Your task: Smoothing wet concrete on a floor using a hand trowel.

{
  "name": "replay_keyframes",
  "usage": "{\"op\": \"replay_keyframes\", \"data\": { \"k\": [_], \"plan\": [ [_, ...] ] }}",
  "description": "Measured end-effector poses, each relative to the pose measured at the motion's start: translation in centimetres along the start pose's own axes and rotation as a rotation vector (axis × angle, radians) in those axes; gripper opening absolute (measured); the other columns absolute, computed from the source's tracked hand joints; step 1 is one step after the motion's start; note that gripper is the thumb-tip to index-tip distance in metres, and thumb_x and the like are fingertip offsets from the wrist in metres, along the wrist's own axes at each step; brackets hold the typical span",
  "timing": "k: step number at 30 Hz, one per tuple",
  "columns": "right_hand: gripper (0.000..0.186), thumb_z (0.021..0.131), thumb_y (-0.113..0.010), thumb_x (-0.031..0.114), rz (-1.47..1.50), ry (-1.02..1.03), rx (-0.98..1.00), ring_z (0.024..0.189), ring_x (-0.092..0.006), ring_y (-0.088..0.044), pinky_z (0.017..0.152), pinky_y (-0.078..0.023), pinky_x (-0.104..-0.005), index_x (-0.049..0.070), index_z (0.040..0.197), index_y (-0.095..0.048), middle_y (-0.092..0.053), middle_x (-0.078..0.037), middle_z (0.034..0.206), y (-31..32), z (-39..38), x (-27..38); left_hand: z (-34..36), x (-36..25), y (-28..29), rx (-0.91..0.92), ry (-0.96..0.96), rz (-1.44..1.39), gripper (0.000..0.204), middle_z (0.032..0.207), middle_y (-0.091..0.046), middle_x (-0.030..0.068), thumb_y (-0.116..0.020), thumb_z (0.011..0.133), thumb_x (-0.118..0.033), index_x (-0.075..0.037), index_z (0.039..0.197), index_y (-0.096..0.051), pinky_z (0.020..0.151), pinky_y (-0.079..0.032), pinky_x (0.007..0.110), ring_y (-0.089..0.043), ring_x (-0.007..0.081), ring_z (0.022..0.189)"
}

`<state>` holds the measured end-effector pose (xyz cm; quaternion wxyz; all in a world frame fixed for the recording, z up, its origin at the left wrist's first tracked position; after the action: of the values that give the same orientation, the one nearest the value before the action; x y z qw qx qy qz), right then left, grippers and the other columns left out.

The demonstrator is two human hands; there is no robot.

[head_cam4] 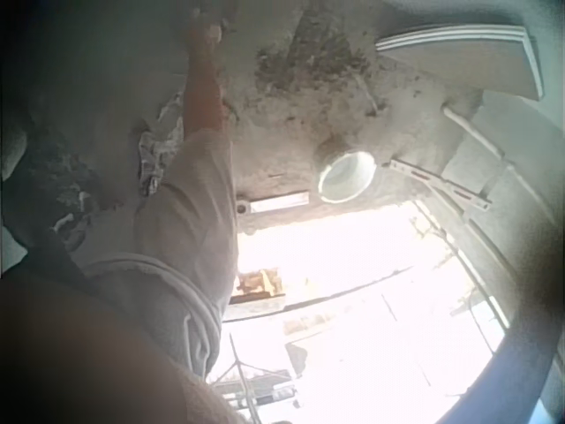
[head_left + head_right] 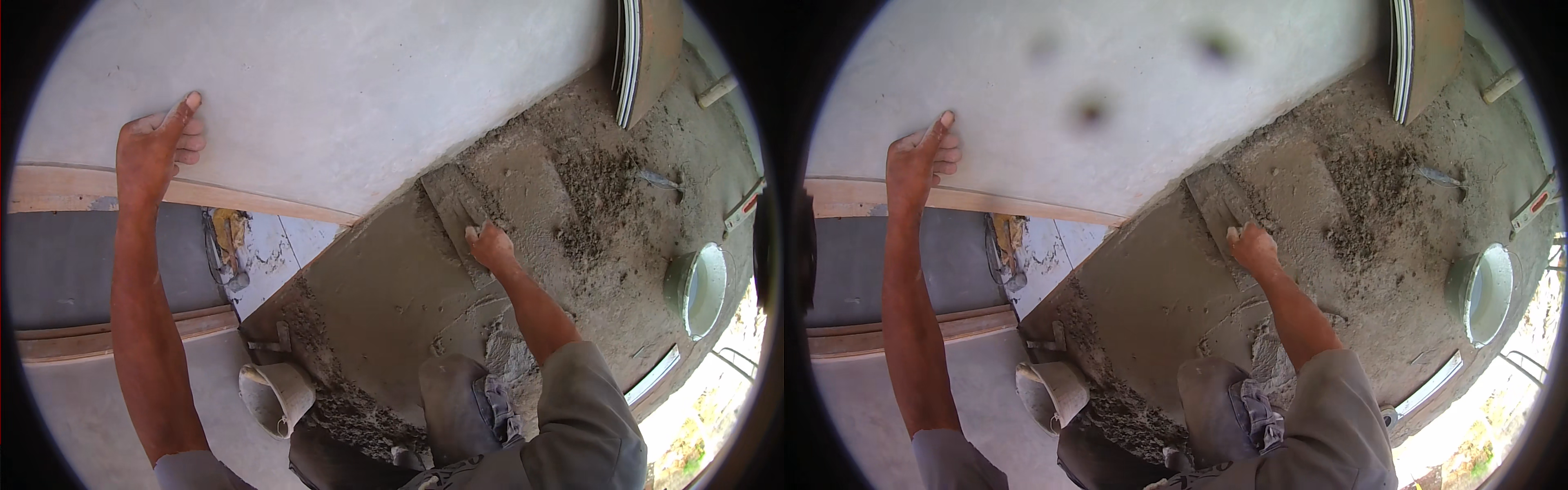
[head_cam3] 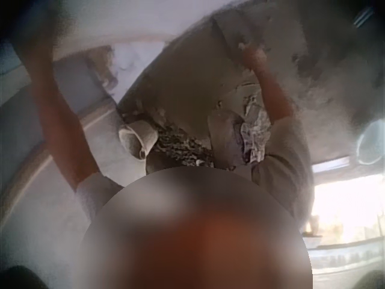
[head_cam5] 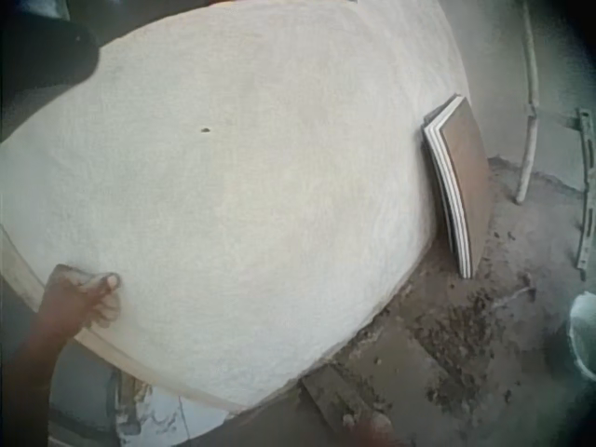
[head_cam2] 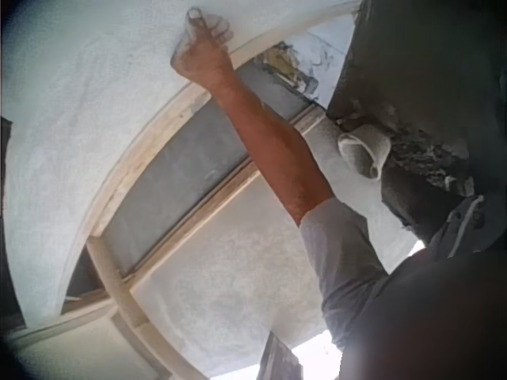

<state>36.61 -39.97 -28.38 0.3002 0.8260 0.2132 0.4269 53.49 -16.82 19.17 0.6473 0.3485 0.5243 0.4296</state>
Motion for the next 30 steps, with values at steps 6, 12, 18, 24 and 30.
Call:
{"op": "replay_keyframes", "data": {
  "k": [6, 12, 18, 24, 30],
  "plan": [
    [0.049, 0.092, -0.048, 0.043, -0.099, 0.111, 0.225, 0.096, -0.0413, -0.064, 0.085, -0.051, -0.0464, -0.003, 0.107, -0.054, -0.066, -0.027, 0.096, -2.8, -3.1, 4.9, 0.3, 0.4, 0.2, -0.001, -0.020, -0.074, 0.056, 0.067, -0.064, 0.0087, -0.073, 0.077, -0.054, 0.002, 0.084, -0.070, 0.048, -0.040, 0.022, -0.058, 0.0133, 0.055],
    [0.040, 0.092, -0.051, 0.043, -0.204, 0.231, 0.181, 0.090, -0.0376, -0.067, 0.081, -0.053, -0.0442, 0.004, 0.101, -0.051, -0.068, -0.021, 0.093, -3.3, -4.5, 4.1, -0.1, -0.2, 0.2, 0.032, 0.024, -0.010, 0.055, 0.067, -0.064, 0.0076, -0.072, 0.079, -0.052, 0.003, 0.085, -0.071, 0.047, -0.040, 0.021, -0.058, 0.0129, 0.056],
    [0.041, 0.092, -0.051, 0.044, -0.217, 0.056, 0.015, 0.088, -0.0378, -0.067, 0.078, -0.054, -0.0443, 0.003, 0.099, -0.052, -0.068, -0.024, 0.092, 4.3, -0.8, 0.7, 0.3, 0.7, 0.6, 0.023, 0.020, 0.027, 0.056, 0.070, -0.065, 0.0056, -0.069, 0.079, -0.057, -0.001, 0.086, -0.071, 0.049, -0.037, 0.023, -0.058, 0.0110, 0.058],
    [0.049, 0.092, -0.049, 0.046, -0.042, -0.039, 0.064, 0.095, -0.0413, -0.064, 0.084, -0.051, -0.0460, -0.002, 0.105, -0.054, -0.065, -0.028, 0.098, 0.2, -1.6, 1.1, 0.1, -0.2, -0.6, 0.008, -0.090, -0.089, 0.057, 0.069, -0.065, 0.0065, -0.069, 0.079, -0.057, 0.000, 0.086, -0.070, 0.048, -0.037, 0.023, -0.058, 0.0119, 0.059],
    [0.056, 0.091, -0.049, 0.048, -0.086, 0.079, 0.312, 0.101, -0.0421, -0.062, 0.090, -0.048, -0.0476, -0.004, 0.110, -0.054, -0.064, -0.029, 0.103, -2.0, -6.3, 2.6, -0.2, -0.2, -0.2, 0.062, 0.018, -0.094, 0.047, 0.077, -0.065, 0.0082, -0.074, 0.082, -0.039, 0.006, 0.095, -0.070, 0.060, -0.051, 0.025, -0.061, 0.0136, 0.066]
  ]
}}
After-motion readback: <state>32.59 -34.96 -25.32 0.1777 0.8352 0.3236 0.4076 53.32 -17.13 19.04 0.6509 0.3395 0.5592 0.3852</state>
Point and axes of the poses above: each hand's wrist, its own z-axis towards the middle knuckle, its own y-axis out of the back of the hand, x = y × z, the point moved 2 cm from there along z, towards the middle knuckle
